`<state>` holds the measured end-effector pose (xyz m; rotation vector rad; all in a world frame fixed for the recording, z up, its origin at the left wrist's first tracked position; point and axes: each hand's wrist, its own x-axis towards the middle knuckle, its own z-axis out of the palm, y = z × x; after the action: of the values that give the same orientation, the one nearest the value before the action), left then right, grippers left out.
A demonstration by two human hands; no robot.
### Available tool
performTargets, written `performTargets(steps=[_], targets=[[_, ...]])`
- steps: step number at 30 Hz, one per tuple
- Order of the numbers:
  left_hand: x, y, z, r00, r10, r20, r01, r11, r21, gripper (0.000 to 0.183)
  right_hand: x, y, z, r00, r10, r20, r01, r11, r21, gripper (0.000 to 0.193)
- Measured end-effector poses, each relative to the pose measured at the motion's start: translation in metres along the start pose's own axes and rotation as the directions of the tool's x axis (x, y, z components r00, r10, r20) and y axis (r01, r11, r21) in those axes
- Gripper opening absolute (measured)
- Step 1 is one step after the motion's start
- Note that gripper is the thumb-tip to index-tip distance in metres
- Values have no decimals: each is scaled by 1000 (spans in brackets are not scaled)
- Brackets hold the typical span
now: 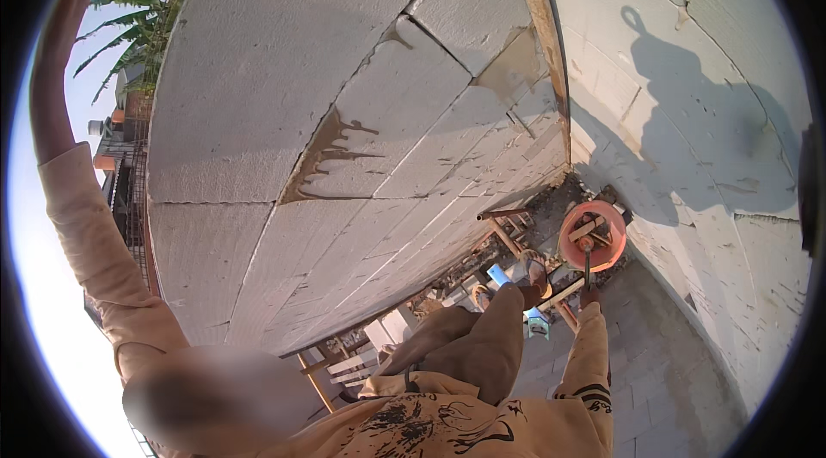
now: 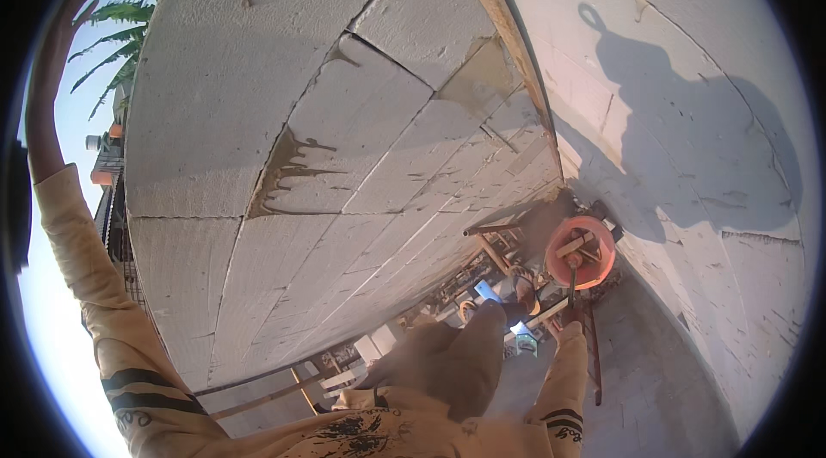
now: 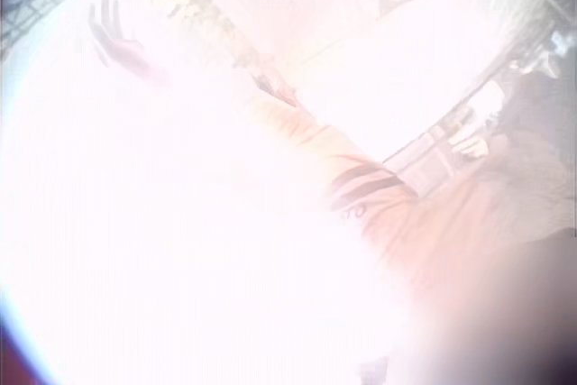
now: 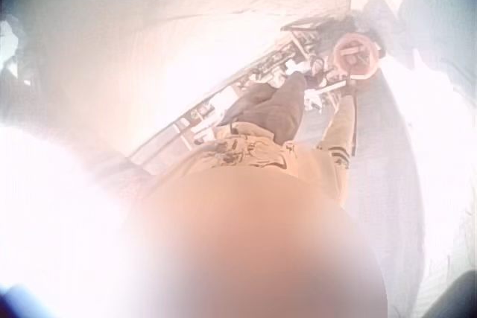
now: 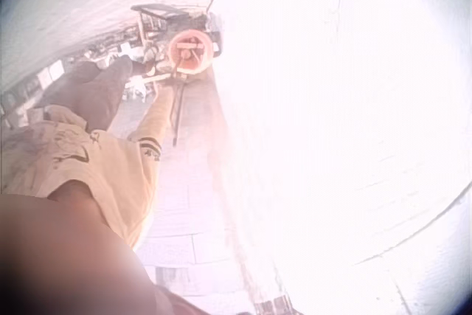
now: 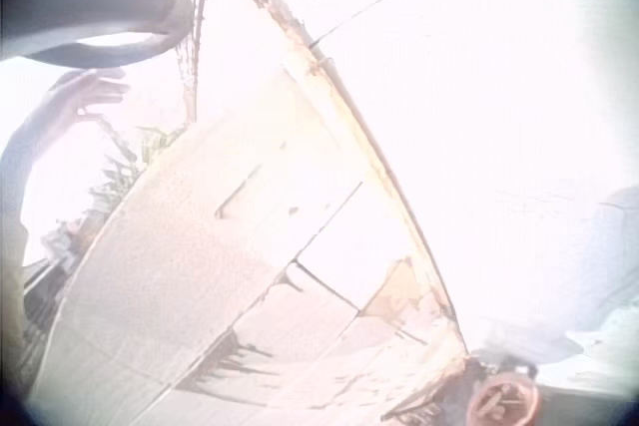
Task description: The person measures and cuts an aerated concrete block with a hand saw, applies mortar to the block, places it on a wall, and secures it with nails using a hammer. The person handles the block, mortar, and tools throughout the process.
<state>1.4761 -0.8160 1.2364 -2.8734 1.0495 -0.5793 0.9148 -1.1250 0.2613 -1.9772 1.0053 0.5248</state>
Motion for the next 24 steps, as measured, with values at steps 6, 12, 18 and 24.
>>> performTargets(steps=[6,12,18,24], targets=[[-191,40,-49,939,-341,-38,343,928,144,52,195,-64,4,997,-79,18,81,977,-198,40],[-293,55,-6,843,-533,-76,537,840,71,51,277,-101,36,998,-54,31,62,940,-336,45],[-322,62,44,844,-484,-229,523,837,160,58,309,-89,77,998,-50,38,61,930,-364,51],[-338,30,41,843,-377,-383,535,666,520,68,224,71,133,990,126,65,-95,931,-352,57]])
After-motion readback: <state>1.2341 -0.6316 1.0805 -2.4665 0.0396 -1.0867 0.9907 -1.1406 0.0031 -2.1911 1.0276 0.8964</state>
